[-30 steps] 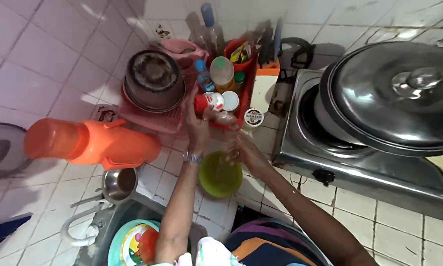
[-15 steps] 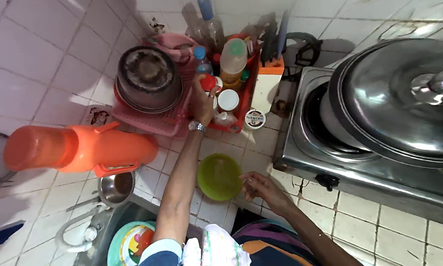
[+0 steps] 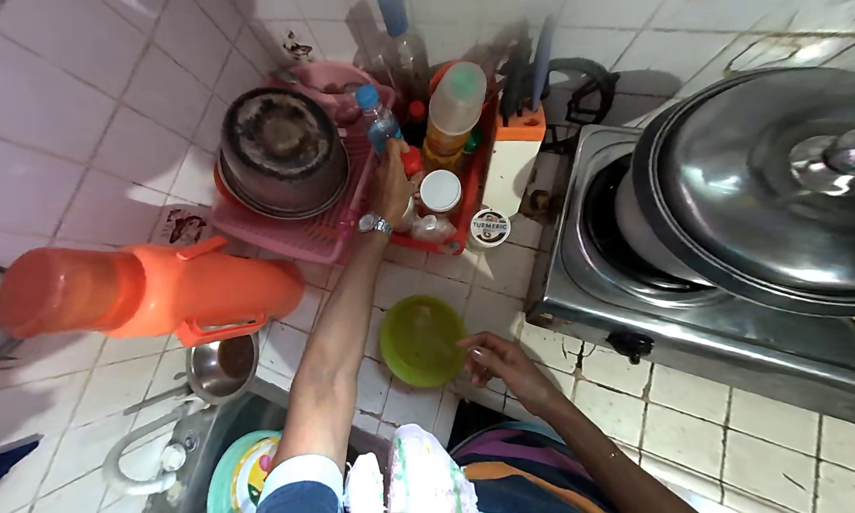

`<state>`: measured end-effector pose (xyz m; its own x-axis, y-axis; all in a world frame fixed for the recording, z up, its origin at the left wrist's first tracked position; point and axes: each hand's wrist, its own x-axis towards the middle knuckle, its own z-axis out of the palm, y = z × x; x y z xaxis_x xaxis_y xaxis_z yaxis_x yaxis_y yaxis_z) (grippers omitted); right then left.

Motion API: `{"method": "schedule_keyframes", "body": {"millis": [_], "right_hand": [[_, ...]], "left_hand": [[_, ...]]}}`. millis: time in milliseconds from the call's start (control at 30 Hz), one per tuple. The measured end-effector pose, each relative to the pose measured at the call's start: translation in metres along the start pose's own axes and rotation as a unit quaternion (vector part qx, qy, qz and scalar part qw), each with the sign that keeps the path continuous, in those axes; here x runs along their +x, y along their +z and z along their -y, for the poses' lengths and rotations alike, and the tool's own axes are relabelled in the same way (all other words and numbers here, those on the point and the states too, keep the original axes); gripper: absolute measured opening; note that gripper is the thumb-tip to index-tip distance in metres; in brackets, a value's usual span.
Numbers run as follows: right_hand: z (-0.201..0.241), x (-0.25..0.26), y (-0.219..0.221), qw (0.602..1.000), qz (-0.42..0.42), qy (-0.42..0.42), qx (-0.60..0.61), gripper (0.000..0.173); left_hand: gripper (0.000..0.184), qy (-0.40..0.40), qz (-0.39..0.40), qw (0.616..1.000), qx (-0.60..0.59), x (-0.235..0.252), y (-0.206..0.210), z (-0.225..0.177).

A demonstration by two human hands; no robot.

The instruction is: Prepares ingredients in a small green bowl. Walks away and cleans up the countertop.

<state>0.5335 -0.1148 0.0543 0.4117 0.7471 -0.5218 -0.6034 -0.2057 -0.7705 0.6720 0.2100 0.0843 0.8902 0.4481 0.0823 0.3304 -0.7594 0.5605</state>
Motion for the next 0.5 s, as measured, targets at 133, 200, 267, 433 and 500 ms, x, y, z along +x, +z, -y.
{"method": "schedule_keyframes", "body": {"millis": [133,200,267,433,500], "right_hand": [[0.006,-0.002,0.0,1.0,-0.005,0.002,-0.025,0.029],[0.006,-0.003,-0.001,0.999,-0.006,-0.002,-0.031,0.029],[0.006,-0.004,-0.003,0.999,-0.007,-0.001,-0.032,0.029],[0.012,-0.005,-0.007,0.997,0.01,-0.012,-0.07,0.028],[0.029,-0.003,-0.011,0.992,0.01,-0.039,-0.119,0.028]], "left_hand": [[0.057,-0.03,0.031,0.998,0.052,-0.003,0.006,-0.005],[0.057,-0.054,0.041,0.996,0.066,-0.004,0.006,-0.011],[0.055,-0.067,0.048,0.994,0.076,-0.003,0.006,-0.017],[0.047,-0.073,0.09,0.984,0.134,0.0,0.009,-0.021],[0.049,-0.077,0.126,0.977,0.153,0.0,0.008,-0.021]]}}
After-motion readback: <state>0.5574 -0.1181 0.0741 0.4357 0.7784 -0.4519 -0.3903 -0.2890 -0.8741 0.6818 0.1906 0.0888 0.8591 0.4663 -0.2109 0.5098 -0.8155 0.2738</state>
